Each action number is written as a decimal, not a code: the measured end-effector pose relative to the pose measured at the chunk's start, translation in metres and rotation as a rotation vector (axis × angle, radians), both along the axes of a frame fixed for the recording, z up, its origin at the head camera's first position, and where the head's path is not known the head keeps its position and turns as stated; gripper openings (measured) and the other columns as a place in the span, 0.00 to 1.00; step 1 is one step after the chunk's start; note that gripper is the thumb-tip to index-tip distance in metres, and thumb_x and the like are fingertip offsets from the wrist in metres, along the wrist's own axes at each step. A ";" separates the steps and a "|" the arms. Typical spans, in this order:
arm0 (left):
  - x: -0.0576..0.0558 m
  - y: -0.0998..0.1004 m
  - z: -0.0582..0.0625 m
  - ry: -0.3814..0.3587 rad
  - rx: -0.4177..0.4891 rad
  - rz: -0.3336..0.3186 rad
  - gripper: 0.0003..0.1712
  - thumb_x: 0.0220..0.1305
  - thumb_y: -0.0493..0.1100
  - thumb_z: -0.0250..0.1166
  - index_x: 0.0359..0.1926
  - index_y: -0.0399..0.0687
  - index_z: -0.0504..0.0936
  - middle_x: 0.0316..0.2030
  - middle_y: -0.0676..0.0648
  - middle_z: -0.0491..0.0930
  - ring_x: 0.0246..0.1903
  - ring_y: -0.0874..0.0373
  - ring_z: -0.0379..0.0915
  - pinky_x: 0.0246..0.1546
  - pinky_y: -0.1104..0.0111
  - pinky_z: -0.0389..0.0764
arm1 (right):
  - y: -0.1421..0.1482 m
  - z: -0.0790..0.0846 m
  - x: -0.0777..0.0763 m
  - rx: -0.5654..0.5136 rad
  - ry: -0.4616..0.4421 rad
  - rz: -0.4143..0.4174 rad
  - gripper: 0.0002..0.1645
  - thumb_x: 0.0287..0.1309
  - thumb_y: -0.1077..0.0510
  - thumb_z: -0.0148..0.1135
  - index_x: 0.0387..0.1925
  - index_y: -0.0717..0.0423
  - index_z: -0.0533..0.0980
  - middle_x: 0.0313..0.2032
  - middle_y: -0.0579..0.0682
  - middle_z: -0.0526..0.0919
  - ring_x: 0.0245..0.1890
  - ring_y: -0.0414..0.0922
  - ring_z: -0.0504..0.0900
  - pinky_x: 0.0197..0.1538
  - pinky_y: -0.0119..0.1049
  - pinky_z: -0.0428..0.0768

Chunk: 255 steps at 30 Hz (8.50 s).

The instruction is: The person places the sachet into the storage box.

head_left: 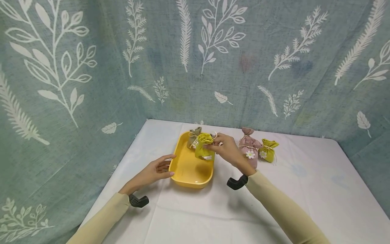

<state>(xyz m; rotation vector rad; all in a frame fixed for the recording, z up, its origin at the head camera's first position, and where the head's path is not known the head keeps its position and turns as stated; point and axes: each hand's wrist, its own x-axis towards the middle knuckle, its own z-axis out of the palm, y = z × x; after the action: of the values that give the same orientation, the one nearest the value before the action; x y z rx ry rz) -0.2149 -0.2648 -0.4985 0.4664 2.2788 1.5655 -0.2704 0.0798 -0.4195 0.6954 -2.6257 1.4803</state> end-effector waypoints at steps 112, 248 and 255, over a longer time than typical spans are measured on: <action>-0.002 0.006 0.002 -0.020 -0.074 0.059 0.41 0.69 0.50 0.71 0.78 0.63 0.62 0.74 0.43 0.65 0.68 0.43 0.68 0.69 0.49 0.70 | 0.191 -0.039 0.026 0.058 -0.192 -0.269 0.24 0.71 0.45 0.64 0.57 0.57 0.84 0.53 0.58 0.85 0.37 0.60 0.83 0.39 0.50 0.85; -0.002 0.002 -0.004 -0.005 -0.026 0.037 0.42 0.66 0.55 0.73 0.76 0.70 0.64 0.72 0.43 0.68 0.67 0.45 0.70 0.67 0.51 0.73 | 0.146 -0.019 0.025 0.003 -0.019 -0.280 0.28 0.60 0.44 0.76 0.21 0.63 0.77 0.48 0.49 0.83 0.43 0.49 0.78 0.29 0.37 0.82; -0.002 0.002 -0.004 -0.004 -0.025 0.039 0.41 0.66 0.55 0.73 0.75 0.71 0.64 0.71 0.42 0.68 0.67 0.45 0.70 0.67 0.51 0.74 | 0.133 -0.015 0.021 0.004 -0.017 -0.256 0.27 0.60 0.42 0.75 0.21 0.59 0.77 0.46 0.48 0.82 0.47 0.47 0.77 0.38 0.38 0.81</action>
<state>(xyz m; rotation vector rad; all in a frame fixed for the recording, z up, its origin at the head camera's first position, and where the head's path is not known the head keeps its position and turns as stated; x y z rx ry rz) -0.2165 -0.2633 -0.5027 0.4144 2.3148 1.5532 -0.2491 0.2132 -0.4349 0.3315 -2.6102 1.4132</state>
